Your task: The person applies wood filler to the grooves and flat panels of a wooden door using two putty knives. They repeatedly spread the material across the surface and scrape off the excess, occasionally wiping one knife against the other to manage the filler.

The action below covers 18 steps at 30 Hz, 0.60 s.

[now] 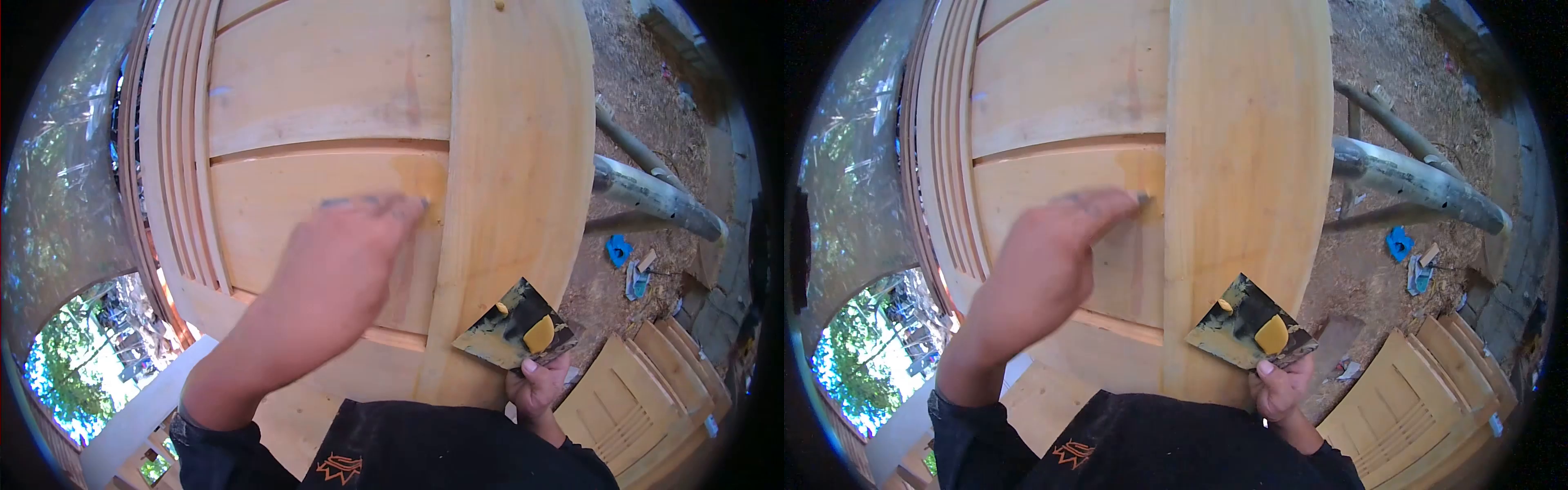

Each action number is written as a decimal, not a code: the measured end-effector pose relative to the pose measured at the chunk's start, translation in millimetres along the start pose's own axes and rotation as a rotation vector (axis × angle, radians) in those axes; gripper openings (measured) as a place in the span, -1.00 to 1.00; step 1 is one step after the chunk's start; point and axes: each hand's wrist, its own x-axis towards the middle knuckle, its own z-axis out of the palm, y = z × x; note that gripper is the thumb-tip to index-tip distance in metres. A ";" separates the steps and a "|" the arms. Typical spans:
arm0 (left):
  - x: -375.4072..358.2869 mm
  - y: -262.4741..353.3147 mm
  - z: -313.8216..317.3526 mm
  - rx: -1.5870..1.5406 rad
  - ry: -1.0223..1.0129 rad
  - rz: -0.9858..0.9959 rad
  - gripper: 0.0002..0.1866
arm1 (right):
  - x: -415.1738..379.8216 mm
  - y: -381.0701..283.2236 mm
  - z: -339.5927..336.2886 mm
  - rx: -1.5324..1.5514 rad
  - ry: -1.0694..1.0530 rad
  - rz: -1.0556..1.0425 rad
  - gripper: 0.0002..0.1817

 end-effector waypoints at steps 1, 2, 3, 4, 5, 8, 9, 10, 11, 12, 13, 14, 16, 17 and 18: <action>2.5 -3.7 1.8 0.017 0.034 0.031 -0.53 | -0.3 0.4 -2.2 -0.011 0.002 0.000 -0.44; 9.5 -6.2 0.7 0.030 0.064 0.060 -0.52 | -2.5 1.0 -3.6 -0.026 0.009 0.005 -0.44; 12.8 -7.5 2.9 0.041 0.096 0.086 -0.50 | -4.3 1.3 -3.9 -0.027 0.014 -0.008 -0.44; 12.2 -3.8 16.3 0.172 0.091 0.091 -0.49 | -3.9 1.6 -3.5 -0.027 0.014 -0.021 -0.44; 8.1 -4.5 25.5 0.196 0.108 0.110 -0.54 | -2.4 2.2 -2.8 -0.024 0.014 -0.037 -0.43; -15.0 -2.2 47.6 0.225 0.094 0.143 -0.57 | -2.5 -1.2 2.4 -0.020 0.040 -0.005 -0.43; -24.1 -1.7 55.8 0.227 0.100 0.149 -0.57 | -1.5 -0.7 1.6 -0.020 0.030 -0.003 -0.43; -34.5 -2.2 65.4 0.227 0.104 0.153 -0.58 | -1.7 -0.8 0.3 -0.022 0.022 0.003 -0.43; -46.0 -2.4 74.6 0.228 0.109 0.155 -0.58 | -2.1 -0.7 -1.1 -0.024 0.011 0.010 -0.43; -55.5 3.4 86.2 0.172 0.181 0.096 -0.56 | -1.9 -0.3 -3.0 -0.031 -0.010 -0.002 -0.41; -65.6 7.0 95.9 0.169 0.196 0.083 -0.57 | -1.6 0.1 -5.4 -0.037 -0.033 -0.012 -0.38; -76.1 9.9 104.7 0.167 0.211 0.068 -0.58 | -1.5 0.9 -6.9 -0.043 -0.057 -0.021 -0.36; -95.1 12.4 123.4 0.163 0.253 0.043 -0.63 | -0.1 0.6 -5.6 -0.056 -0.056 -0.020 -0.36; -103.9 11.0 128.2 0.164 0.220 0.060 -0.65 | -0.9 -0.1 -5.6 -0.064 -0.052 -0.019 -0.36; -112.9 8.9 130.0 0.165 0.190 0.077 -0.65 | -1.1 1.6 -7.7 -0.069 -0.076 -0.043 -0.36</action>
